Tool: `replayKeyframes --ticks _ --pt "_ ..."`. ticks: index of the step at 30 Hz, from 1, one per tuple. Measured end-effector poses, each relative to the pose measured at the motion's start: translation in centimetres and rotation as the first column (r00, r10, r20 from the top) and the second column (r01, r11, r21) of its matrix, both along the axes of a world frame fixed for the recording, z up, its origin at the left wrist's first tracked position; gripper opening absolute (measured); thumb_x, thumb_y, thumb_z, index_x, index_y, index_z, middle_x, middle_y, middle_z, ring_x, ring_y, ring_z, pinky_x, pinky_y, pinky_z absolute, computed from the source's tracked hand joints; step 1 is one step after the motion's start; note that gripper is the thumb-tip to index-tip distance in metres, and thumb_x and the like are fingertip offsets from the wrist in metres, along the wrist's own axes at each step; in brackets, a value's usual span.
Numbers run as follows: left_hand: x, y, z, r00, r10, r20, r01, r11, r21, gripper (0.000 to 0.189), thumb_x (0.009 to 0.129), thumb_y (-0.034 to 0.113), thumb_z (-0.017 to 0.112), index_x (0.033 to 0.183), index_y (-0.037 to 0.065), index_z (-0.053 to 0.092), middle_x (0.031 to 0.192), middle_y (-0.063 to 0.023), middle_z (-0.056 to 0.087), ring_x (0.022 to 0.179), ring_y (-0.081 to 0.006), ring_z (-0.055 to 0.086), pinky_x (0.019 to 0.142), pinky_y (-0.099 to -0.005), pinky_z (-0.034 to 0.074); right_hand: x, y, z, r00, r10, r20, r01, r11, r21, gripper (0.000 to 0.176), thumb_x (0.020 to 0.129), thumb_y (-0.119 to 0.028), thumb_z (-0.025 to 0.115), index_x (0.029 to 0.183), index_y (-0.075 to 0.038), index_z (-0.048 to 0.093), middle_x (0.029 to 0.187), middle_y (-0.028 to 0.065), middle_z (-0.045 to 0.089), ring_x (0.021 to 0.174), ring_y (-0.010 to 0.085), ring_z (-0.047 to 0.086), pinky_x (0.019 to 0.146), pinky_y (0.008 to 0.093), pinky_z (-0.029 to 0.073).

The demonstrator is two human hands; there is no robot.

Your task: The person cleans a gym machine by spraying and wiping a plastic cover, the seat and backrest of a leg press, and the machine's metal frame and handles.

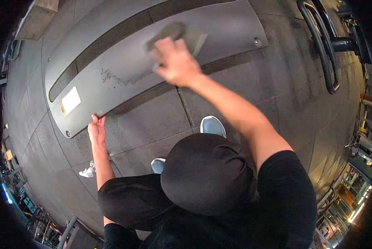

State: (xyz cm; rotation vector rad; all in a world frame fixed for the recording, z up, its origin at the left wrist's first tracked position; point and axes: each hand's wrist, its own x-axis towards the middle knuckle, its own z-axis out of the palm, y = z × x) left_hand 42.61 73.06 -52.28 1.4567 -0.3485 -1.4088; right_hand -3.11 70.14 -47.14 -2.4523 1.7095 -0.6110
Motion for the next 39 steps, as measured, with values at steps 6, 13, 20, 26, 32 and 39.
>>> replayKeyframes --ticks 6,13,20,26,32,39 --pt "-0.1 0.3 0.4 0.999 -0.005 -0.034 0.004 1.000 -0.023 0.034 0.111 0.008 0.046 0.143 -0.002 0.046 0.136 -0.0150 0.058 0.123 -0.0327 0.063 0.112 -0.0531 0.049 17.1 1.4 -2.5 0.863 0.499 0.080 -0.495 0.866 -0.063 0.071 0.097 -0.056 0.059 0.155 -0.016 0.050 0.167 0.0183 0.033 0.157 0.0349 0.027 0.127 0.0619 0.017" --pt "0.5 -0.3 -0.1 0.999 0.003 -0.034 -0.002 1.000 0.020 0.032 0.108 0.003 0.046 0.139 -0.002 0.048 0.133 -0.0142 0.060 0.119 -0.0340 0.065 0.107 -0.0545 0.052 9.6 2.3 -3.6 0.896 0.412 -0.164 -0.434 0.892 -0.127 0.061 0.096 -0.017 0.055 0.155 -0.028 0.050 0.168 0.0075 0.036 0.154 0.0297 0.036 0.123 0.0597 0.030" --pt "1.2 -0.4 -0.2 0.999 -0.027 -0.030 0.028 0.999 0.023 0.030 0.107 0.001 0.046 0.136 -0.004 0.049 0.130 -0.0161 0.062 0.114 -0.0346 0.067 0.101 -0.0531 0.057 -8.4 5.4 -1.9 0.925 0.168 -0.340 -0.189 0.982 -0.028 0.072 0.088 -0.004 0.056 0.155 -0.031 0.050 0.166 0.0066 0.041 0.151 0.0271 0.041 0.125 0.0553 0.029" --pt "1.1 -0.2 -0.1 0.998 0.000 -0.060 0.001 1.000 0.016 0.031 0.106 0.000 0.045 0.136 -0.003 0.050 0.131 -0.0156 0.062 0.114 -0.0334 0.067 0.101 -0.0523 0.057 -26.8 7.6 0.0 0.958 -0.086 -0.274 0.098 0.995 0.031 0.090 0.072 0.010 0.051 0.155 -0.024 0.053 0.169 0.0091 0.036 0.157 0.0307 0.030 0.128 0.0493 0.024" --pt "1.0 0.1 0.0 0.999 -0.014 -0.049 0.014 1.000 0.001 0.034 0.104 -0.002 0.043 0.137 -0.001 0.050 0.133 -0.0130 0.061 0.118 -0.0329 0.065 0.104 -0.0533 0.054 -33.9 9.5 -0.1 0.908 -0.404 -0.109 0.419 0.881 0.219 0.082 0.089 0.007 0.051 0.163 -0.025 0.037 0.169 0.0132 0.031 0.159 0.0317 0.023 0.132 0.0462 0.018" --pt "-0.1 -0.1 0.5 1.000 0.009 -0.010 -0.009 1.000 0.012 0.029 0.107 0.001 0.043 0.135 -0.002 0.050 0.132 -0.0125 0.060 0.117 -0.0319 0.065 0.106 -0.0539 0.051 -19.5 6.9 0.4 0.974 0.007 -0.225 0.011 0.997 0.075 0.082 0.074 -0.002 0.063 0.154 -0.017 0.052 0.164 0.0149 0.041 0.156 0.0345 0.030 0.124 0.0546 0.024"
